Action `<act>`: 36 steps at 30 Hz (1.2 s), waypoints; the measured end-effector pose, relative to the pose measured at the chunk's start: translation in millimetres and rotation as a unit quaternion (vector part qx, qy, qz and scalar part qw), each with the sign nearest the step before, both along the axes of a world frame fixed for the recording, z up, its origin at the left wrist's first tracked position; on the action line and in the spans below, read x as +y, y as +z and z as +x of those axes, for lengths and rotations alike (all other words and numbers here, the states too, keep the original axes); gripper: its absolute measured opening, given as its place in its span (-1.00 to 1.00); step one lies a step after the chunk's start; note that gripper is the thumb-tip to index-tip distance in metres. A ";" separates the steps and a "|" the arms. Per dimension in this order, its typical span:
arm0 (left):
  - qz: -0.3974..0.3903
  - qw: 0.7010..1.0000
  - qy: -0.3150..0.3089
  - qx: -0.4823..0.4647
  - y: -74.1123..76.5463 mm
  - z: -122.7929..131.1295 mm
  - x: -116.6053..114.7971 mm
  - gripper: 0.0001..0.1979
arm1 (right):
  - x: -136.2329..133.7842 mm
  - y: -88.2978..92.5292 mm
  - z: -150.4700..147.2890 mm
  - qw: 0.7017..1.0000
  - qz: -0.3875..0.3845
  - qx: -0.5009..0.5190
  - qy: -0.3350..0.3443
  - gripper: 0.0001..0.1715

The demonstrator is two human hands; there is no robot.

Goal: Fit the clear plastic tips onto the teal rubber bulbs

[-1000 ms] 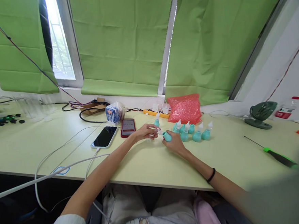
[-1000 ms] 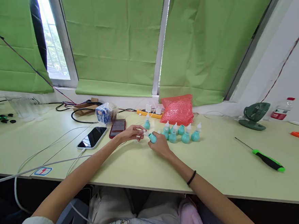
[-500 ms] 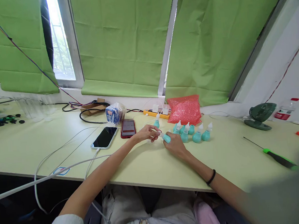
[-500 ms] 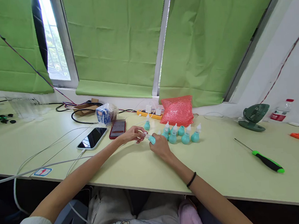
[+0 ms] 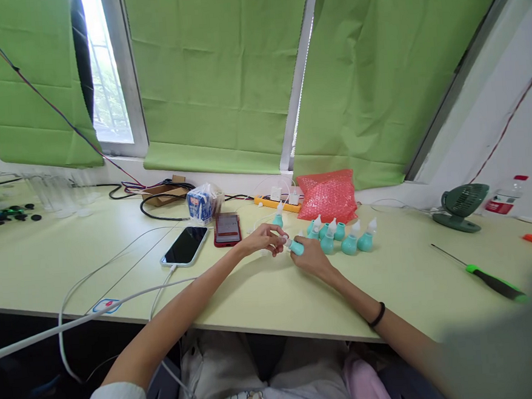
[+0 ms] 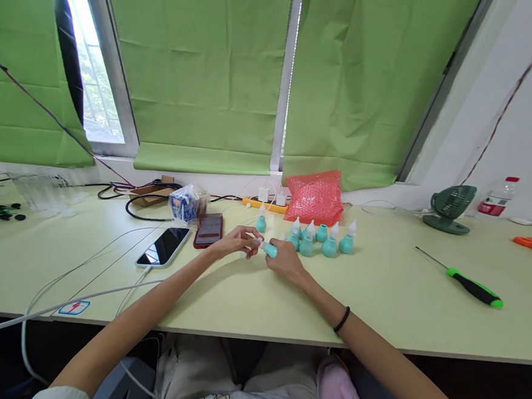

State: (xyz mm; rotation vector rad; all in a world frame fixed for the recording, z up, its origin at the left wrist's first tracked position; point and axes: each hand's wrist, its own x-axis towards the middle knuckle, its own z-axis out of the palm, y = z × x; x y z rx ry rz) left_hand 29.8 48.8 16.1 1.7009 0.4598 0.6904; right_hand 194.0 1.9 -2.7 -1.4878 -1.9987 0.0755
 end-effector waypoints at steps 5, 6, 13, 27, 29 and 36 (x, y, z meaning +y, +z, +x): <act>0.019 1.000 -0.021 0.006 2.9 -1.7 -2.1 -0.64 | 2.1 4.6 2.7 0.986 -0.112 0.095 0.075 -0.93; 0.023 0.999 -0.026 0.010 3.8 -2.3 -2.2 -0.64 | 1.6 5.8 3.4 0.979 -0.143 0.112 0.090 -0.92; 0.055 0.995 -0.058 0.059 6.2 -5.1 -2.3 -0.62 | -4.6 11.7 6.6 0.918 -0.301 0.194 0.168 -0.86; 0.261 0.923 0.245 0.142 9.9 -16.9 18.2 -0.62 | 8.3 7.7 5.7 0.909 -0.138 0.369 0.137 -0.67; 0.287 0.900 0.277 0.179 1.8 -17.8 21.4 -0.65 | 8.1 6.1 5.7 0.912 -0.118 0.371 0.129 -0.65; 0.293 0.875 0.277 0.268 -24.5 -2.0 17.7 -0.77 | 7.3 6.2 4.7 0.932 -0.089 0.334 0.111 -0.65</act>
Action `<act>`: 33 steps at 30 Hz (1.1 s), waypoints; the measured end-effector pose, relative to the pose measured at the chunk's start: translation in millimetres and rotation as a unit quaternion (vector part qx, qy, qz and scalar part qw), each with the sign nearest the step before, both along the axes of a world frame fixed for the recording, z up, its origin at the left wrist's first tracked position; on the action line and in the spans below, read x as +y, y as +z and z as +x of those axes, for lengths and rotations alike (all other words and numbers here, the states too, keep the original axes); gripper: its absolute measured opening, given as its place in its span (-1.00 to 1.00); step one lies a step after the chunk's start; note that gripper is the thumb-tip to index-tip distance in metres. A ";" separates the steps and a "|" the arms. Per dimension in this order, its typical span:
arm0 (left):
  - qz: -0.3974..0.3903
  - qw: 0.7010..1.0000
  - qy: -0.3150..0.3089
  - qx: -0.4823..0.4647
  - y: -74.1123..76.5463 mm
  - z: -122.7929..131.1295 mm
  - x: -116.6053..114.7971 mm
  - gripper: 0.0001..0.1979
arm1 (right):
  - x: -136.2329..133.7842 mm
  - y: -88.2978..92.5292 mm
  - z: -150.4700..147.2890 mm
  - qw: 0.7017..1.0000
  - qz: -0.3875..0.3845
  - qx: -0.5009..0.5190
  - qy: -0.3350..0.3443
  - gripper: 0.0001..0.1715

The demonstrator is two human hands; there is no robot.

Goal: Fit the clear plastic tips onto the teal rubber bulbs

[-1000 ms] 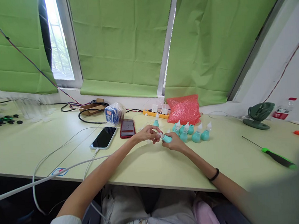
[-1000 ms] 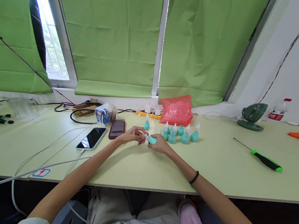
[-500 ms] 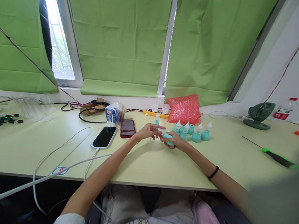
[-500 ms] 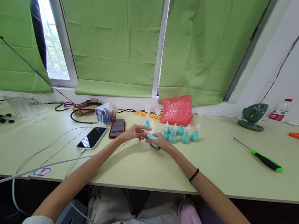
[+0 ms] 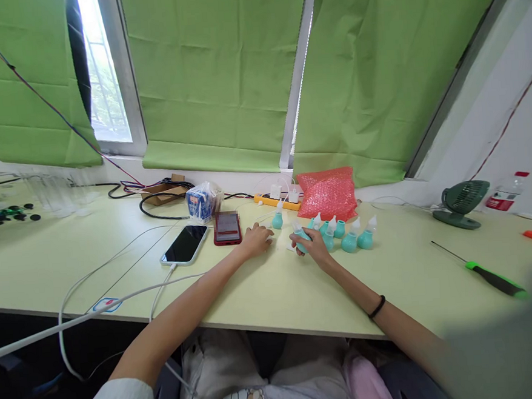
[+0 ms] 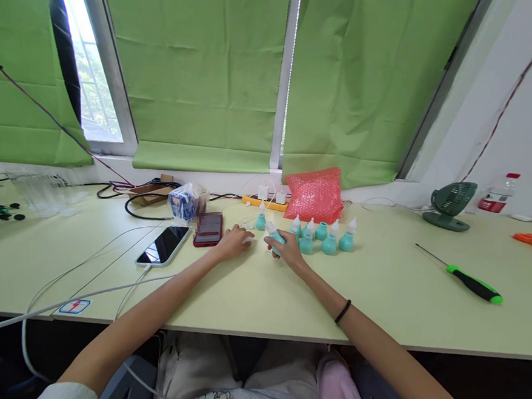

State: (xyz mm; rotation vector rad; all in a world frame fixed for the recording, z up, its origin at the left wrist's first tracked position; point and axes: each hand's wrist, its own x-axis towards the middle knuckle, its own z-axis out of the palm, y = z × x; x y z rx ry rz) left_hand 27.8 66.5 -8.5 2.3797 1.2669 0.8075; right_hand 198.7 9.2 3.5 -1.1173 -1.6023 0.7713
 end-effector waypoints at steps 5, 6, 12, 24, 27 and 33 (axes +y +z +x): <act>-0.032 0.997 -0.003 -0.069 1.0 4.6 2.4 -0.75 | 2.6 -5.6 0.4 0.997 0.012 -0.072 -0.008 -0.72; -0.042 0.994 -0.003 -0.096 2.5 5.4 3.0 -0.75 | 2.9 -7.3 0.4 0.996 0.016 -0.090 -0.013 -0.74; -0.123 0.952 -0.026 -0.278 11.9 8.2 2.5 -0.69 | 3.4 -12.5 1.1 0.981 0.051 -0.178 -0.064 -0.77; -0.223 0.870 -0.083 -0.432 15.6 7.7 -3.1 -0.57 | 1.5 -11.0 1.7 0.961 0.067 -0.250 -0.099 -0.82; -0.241 0.860 -0.099 -0.438 16.3 7.6 -5.8 -0.52 | 1.2 -9.9 0.7 0.962 0.059 -0.249 -0.097 -0.82; -0.281 0.846 -0.135 -0.432 16.9 3.7 -6.9 -0.45 | 0.6 -10.0 1.1 0.972 0.018 -0.223 -0.074 -0.81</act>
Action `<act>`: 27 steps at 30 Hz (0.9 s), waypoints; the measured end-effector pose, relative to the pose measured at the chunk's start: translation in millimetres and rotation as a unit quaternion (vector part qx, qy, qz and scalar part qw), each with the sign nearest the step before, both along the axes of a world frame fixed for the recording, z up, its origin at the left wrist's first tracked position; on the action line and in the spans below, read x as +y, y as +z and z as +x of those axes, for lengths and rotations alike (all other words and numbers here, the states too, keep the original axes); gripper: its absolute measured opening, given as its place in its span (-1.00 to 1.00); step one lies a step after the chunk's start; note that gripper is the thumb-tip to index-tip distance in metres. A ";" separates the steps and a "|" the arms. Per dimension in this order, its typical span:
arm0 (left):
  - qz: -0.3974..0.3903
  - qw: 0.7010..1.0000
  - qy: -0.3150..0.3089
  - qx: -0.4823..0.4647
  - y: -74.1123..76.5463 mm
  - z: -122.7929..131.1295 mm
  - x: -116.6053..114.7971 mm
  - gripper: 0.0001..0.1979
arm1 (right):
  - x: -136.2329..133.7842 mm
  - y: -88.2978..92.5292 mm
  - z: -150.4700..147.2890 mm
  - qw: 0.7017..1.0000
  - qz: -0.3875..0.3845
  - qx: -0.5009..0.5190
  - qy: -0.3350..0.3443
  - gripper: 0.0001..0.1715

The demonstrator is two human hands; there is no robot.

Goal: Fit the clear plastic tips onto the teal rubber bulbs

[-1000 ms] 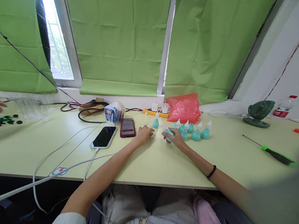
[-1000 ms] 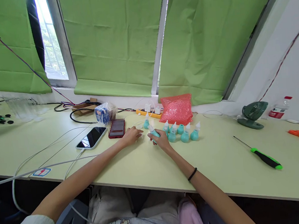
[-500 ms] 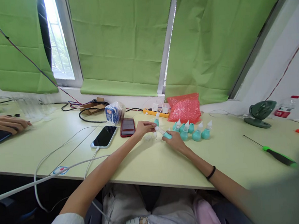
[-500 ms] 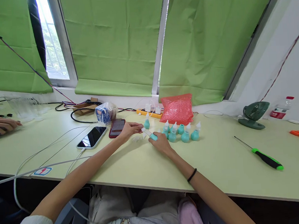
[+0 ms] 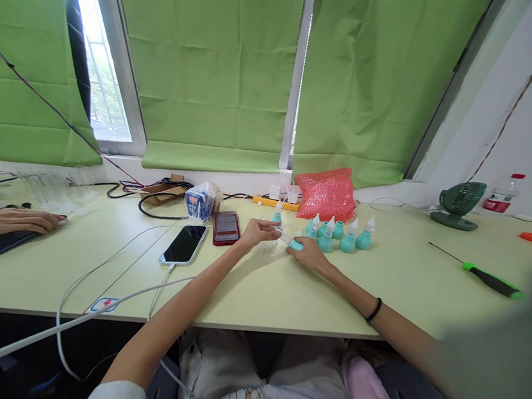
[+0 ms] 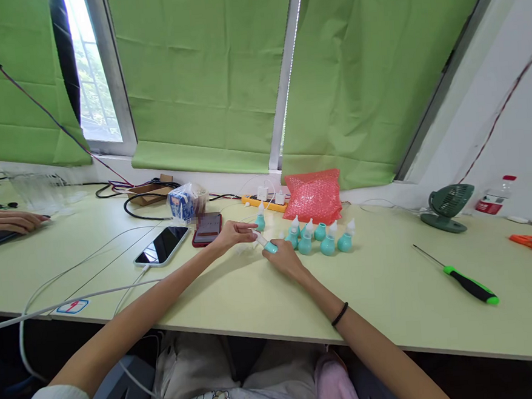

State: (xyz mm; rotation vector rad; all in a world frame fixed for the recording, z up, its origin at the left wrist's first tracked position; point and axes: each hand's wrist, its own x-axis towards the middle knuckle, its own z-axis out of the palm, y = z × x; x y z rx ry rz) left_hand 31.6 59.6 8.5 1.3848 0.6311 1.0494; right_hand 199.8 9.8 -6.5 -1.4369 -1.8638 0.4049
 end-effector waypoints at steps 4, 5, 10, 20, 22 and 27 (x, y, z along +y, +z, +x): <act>-0.017 1.000 -0.006 -0.016 -0.6 -0.2 0.9 -0.46 | -1.2 -0.1 -0.3 0.997 -0.050 0.045 0.022 -0.81; -0.023 1.000 -0.006 -0.021 -0.9 -0.1 1.1 -0.47 | -1.4 0.1 -0.6 0.996 -0.066 0.058 0.027 -0.81; -0.048 0.998 -0.014 -0.041 -3.1 0.3 2.3 -0.54 | -2.4 3.8 -2.1 0.974 -0.167 0.136 0.066 -0.81; -0.088 0.988 -0.050 -0.113 -6.1 5.7 -0.3 -0.69 | -6.3 12.1 -3.5 0.868 -0.349 0.310 0.170 -0.76; -0.096 0.985 -0.050 -0.135 -7.2 8.9 -1.8 -0.73 | -6.4 12.3 -4.0 0.842 -0.375 0.341 0.184 -0.74; -0.108 0.975 -0.034 -0.191 -13.1 19.5 -5.6 -0.80 | -7.9 11.3 -7.8 0.796 -0.396 0.414 0.194 -0.71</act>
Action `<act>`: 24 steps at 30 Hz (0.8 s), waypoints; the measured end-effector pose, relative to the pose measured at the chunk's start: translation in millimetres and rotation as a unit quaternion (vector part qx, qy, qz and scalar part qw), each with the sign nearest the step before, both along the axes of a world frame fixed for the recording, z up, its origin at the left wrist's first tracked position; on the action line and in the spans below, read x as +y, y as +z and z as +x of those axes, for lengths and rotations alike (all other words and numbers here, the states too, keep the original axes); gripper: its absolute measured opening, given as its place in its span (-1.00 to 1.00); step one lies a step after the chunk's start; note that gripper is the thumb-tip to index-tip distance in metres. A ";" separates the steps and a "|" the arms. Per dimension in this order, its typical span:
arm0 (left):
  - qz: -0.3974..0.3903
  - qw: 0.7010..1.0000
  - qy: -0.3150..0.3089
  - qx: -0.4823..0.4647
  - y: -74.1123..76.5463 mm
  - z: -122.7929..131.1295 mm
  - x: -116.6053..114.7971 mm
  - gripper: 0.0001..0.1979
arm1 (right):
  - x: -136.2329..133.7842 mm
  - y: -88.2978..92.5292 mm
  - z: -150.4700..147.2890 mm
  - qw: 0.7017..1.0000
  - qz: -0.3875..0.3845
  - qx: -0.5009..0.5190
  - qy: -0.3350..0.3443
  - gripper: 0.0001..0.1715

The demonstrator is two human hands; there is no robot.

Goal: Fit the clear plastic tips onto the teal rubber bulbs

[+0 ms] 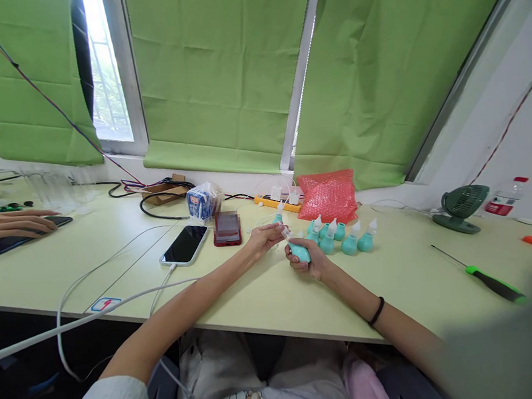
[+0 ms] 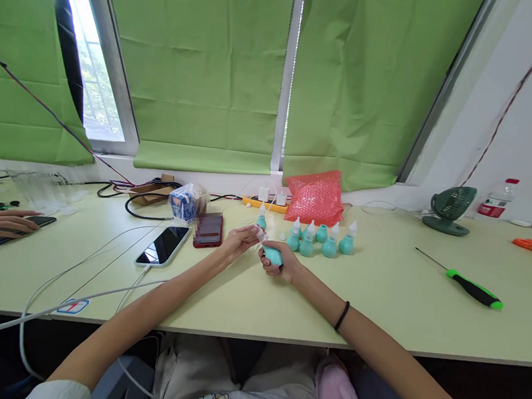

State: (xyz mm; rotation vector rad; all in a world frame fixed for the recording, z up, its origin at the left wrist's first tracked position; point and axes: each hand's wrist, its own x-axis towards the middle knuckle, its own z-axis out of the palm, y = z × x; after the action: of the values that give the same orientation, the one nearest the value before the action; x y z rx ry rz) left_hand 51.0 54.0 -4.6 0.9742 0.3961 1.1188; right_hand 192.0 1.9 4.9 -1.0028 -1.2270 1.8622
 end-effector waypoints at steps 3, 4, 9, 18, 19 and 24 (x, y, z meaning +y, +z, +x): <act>-0.015 0.999 0.024 -0.020 -3.6 5.4 -1.5 -0.83 | -0.7 -1.8 -3.8 0.999 -0.012 0.026 -0.022 -0.70; -0.021 0.999 0.031 -0.022 -4.3 6.6 -1.9 -0.84 | -0.8 -2.3 -4.9 0.999 -0.015 0.030 -0.031 -0.70; -0.048 0.998 0.046 -0.010 -4.0 7.5 -3.9 -0.87 | -2.3 -1.7 -7.6 0.998 -0.031 0.021 -0.057 -0.71; -0.063 0.998 0.029 -0.002 -6.2 6.3 -7.4 -0.85 | -1.8 0.3 -6.9 0.997 -0.013 -0.008 -0.071 -0.70; -0.063 0.998 0.025 -0.001 -6.1 6.2 -7.6 -0.84 | -1.7 0.5 -6.4 0.997 -0.009 -0.014 -0.069 -0.71; -0.055 0.999 -0.001 0.001 -2.2 6.3 -11.0 -0.79 | -2.4 2.3 -3.9 0.995 0.040 -0.048 -0.073 -0.72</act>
State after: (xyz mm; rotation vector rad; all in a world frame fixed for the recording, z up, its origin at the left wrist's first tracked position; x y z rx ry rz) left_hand 57.4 43.0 -6.9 0.8793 0.4531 1.0841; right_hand 188.1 -0.4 7.2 -1.1194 -1.2391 1.6576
